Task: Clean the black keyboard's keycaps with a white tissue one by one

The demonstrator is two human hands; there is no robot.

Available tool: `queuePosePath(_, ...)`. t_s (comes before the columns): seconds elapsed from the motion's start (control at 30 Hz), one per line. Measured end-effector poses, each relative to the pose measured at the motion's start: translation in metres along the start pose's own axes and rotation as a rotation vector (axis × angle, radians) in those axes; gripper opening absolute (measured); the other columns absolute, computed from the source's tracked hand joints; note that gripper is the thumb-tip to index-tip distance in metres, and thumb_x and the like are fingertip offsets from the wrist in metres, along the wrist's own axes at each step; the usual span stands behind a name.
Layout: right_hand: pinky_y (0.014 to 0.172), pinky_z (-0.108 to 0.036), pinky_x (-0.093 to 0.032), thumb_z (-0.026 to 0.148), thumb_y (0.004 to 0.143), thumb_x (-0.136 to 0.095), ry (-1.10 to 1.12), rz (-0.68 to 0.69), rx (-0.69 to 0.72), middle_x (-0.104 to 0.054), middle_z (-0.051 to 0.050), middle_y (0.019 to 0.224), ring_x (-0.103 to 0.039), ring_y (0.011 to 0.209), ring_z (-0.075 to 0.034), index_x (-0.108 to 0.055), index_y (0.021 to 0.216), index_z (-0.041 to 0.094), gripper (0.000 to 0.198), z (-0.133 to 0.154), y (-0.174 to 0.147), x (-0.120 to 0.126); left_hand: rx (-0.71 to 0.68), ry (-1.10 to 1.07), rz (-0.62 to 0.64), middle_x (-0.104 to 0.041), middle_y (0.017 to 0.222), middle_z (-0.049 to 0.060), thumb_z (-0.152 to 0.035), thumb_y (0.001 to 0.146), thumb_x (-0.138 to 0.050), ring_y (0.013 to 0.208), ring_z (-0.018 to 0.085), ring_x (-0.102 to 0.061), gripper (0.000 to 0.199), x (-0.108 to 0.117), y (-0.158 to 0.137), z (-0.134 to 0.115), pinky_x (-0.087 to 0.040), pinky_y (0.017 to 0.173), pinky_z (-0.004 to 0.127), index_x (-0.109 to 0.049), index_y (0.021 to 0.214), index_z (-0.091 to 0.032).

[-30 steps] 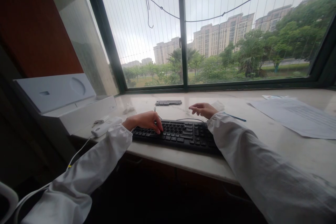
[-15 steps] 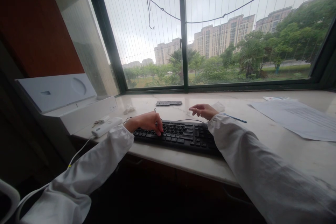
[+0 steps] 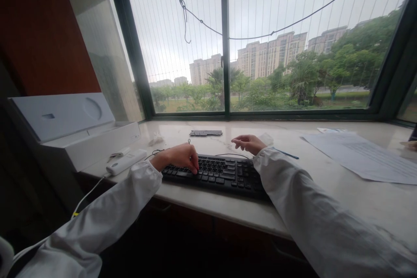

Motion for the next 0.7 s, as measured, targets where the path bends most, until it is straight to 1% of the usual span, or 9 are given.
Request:
queuePosePath(0.1,0.058,-0.026,-0.041,0.038,0.072,-0.073,-0.005,-0.004,-0.008,-0.069,-0.003,0.068,-0.048,0.055,-0.009,-0.072,0.085,0.014,0.028,0.001,-0.001,0.0,-0.011,0.034,0.015,-0.074,0.072,-0.001,-0.029,0.062,-0.081,0.066,0.014,-0.068,0.016,-0.002,0.004,0.0,-0.048,0.065,0.022,-0.078,0.076,-0.024)
queuePosePath(0.23,0.058,-0.026,-0.041,0.038,0.071,-0.074,-0.005,-0.003,-0.018,-0.069,-0.003,0.067,-0.049,0.055,-0.01,-0.072,0.083,0.014,0.027,0.001,-0.002,0.0,-0.006,0.092,0.024,-0.073,0.068,-0.001,-0.027,0.06,-0.081,0.062,0.013,-0.065,0.016,-0.003,0.008,-0.001,-0.047,0.064,0.022,-0.078,0.075,-0.023)
queuePosePath(0.37,0.058,-0.026,-0.042,0.04,0.071,-0.074,-0.01,-0.006,-0.021,-0.069,-0.003,0.068,-0.049,0.055,-0.01,-0.073,0.084,0.014,0.029,0.0,-0.001,0.001,0.033,0.085,0.108,-0.073,0.072,-0.002,-0.027,0.06,-0.081,0.066,0.014,-0.065,0.018,-0.001,0.016,0.004,-0.046,0.064,0.023,-0.078,0.078,-0.023)
queuePosePath(0.53,0.059,-0.026,-0.042,0.036,0.075,-0.071,-0.023,-0.016,-0.027,-0.069,-0.004,0.069,-0.049,0.055,-0.009,-0.073,0.087,0.012,0.027,-0.003,0.0,0.003,0.051,0.095,0.209,-0.072,0.071,-0.003,-0.03,0.061,-0.081,0.066,0.013,-0.063,0.02,-0.001,0.026,0.012,-0.043,0.062,0.022,-0.077,0.079,-0.024)
queuePosePath(0.7,0.059,-0.025,-0.041,0.034,0.078,-0.069,-0.042,-0.015,-0.027,-0.07,-0.004,0.07,-0.049,0.056,-0.009,-0.073,0.088,0.012,0.024,-0.004,0.0,0.003,0.021,0.15,0.208,-0.071,0.075,-0.003,-0.028,0.06,-0.081,0.071,0.013,-0.061,0.018,-0.003,0.028,0.009,-0.041,0.065,0.023,-0.074,0.075,-0.022)
Point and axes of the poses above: each hand's wrist, its own y-axis towards the middle knuckle, its own x-axis out of the back of the hand, z = x × y, the point moved 3 cm from there along y, towards the middle knuckle
